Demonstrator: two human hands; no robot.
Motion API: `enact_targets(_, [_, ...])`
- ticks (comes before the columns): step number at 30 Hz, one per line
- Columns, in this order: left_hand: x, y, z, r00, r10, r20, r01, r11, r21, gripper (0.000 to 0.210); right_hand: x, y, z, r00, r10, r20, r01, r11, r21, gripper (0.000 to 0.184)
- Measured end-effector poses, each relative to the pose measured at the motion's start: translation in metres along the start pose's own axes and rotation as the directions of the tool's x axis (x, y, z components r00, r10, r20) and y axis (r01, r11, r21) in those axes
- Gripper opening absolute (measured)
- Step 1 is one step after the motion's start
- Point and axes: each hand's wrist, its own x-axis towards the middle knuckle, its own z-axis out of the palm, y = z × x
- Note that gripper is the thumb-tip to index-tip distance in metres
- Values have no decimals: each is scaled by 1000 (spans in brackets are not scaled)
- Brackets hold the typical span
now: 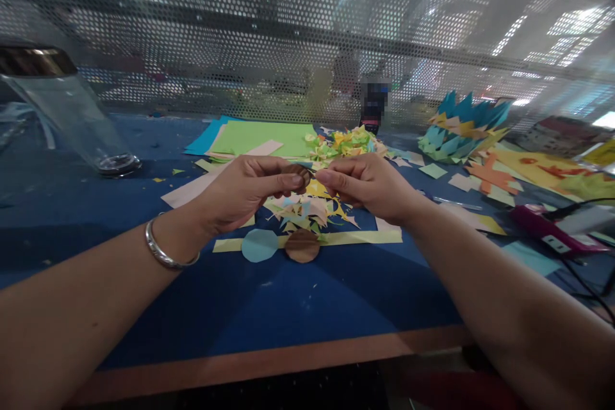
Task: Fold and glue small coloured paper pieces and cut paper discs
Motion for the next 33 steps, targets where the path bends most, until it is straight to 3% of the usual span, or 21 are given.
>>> enact_targets(17, [2,0,-12,988,-47,146,33,995,94,8,0,-2,-2,999,-34,41,38,993,-108,55])
enact_targets(33, [1,5,-16,975,-121,184,88,980,178,4,0,2,-2,996,-51,77,66,977,-204,58])
